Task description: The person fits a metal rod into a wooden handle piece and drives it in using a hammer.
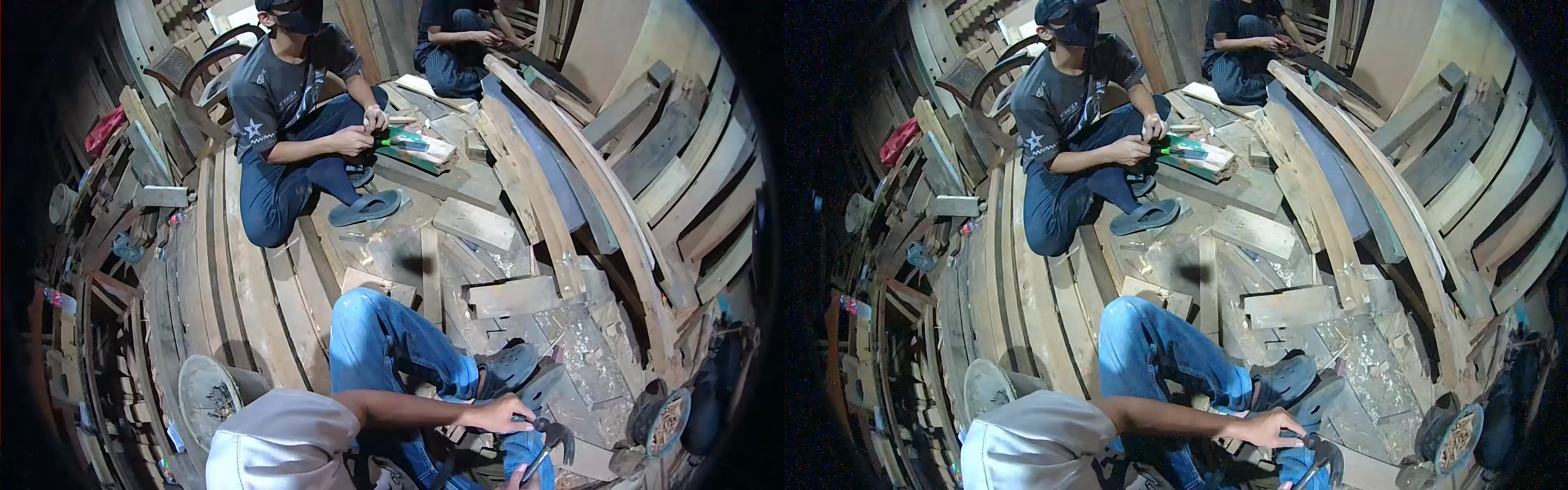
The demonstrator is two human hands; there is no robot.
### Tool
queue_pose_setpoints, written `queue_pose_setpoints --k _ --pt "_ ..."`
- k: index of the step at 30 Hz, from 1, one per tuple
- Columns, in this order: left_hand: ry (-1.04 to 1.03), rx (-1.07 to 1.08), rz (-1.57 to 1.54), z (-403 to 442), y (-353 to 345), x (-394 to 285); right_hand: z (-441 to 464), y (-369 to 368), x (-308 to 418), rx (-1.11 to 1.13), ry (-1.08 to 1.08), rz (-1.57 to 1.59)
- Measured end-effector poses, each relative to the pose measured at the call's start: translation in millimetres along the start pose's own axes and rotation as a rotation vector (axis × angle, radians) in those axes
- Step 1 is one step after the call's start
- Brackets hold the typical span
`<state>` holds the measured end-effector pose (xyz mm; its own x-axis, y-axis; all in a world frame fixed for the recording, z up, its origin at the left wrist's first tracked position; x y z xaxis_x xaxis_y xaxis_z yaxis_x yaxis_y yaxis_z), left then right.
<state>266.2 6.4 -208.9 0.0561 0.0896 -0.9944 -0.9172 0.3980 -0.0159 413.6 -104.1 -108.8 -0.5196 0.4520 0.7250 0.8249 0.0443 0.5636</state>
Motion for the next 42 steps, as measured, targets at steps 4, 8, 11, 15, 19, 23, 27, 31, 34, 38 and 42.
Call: queue_pose_setpoints --k 4,8,11,15,19,23,27,31,34,38,42 --pt "0.041 0.003 -0.025 3.4 -7.0 -0.5 0.7 0.7 -18.9 0.006 0.054 0.041" --pt "0.051 0.018 -0.04 7.7 -15.8 4.1 -10.4 8.3 32.8 -0.052 0.184 0.012" --pt "-0.062 0.046 0.095 5.3 -15.4 -1.1 -8.9 10.1 25.5 -0.178 0.313 0.016" --pt "-0.149 0.031 0.222 0.9 8.5 0.9 -4.7 3.0 -14.6 -0.057 -0.06 0.335" --pt "-0.185 0.038 0.294 0.2 7.8 6.1 -10.9 8.1 -16.4 -0.029 0.013 0.177" --pt "-0.181 0.024 0.36 0.1 6.9 11.2 -15.4 5.1 -14.0 0.008 0.008 0.221" --pt "-0.205 0.077 0.4 -0.3 10.0 7.7 -11.8 -3.1 -2.8 0.007 0.142 0.177" --pt "-0.247 0.034 0.351 -1.3 12.7 9.8 -2.5 -9.6 -4.8 0.015 0.165 0.089" --pt "-0.246 0.053 0.371 -0.2 13.0 9.2 -0.4 -7.2 7.5 0.008 0.153 0.077" --pt "-0.227 0.034 0.376 -1.3 12.8 18.4 -6.9 -2.6 20.8 -0.045 0.234 0.09" --pt "-0.299 0.039 0.432 -2.3 10.4 18.4 2.3 -6.3 20.0 -0.017 0.174 -0.103"
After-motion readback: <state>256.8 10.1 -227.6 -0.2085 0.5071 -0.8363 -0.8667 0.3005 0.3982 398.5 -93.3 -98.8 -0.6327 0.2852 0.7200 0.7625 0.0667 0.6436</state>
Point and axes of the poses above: each hand's wrist, its own z-axis towards the middle knuckle, its own y-axis out of the back of the hand, x = y × z, the point moved 5 cm from there along z, towards the middle knuckle, and after that the axes turned 4 degrees about y, right-handed, at the moved point
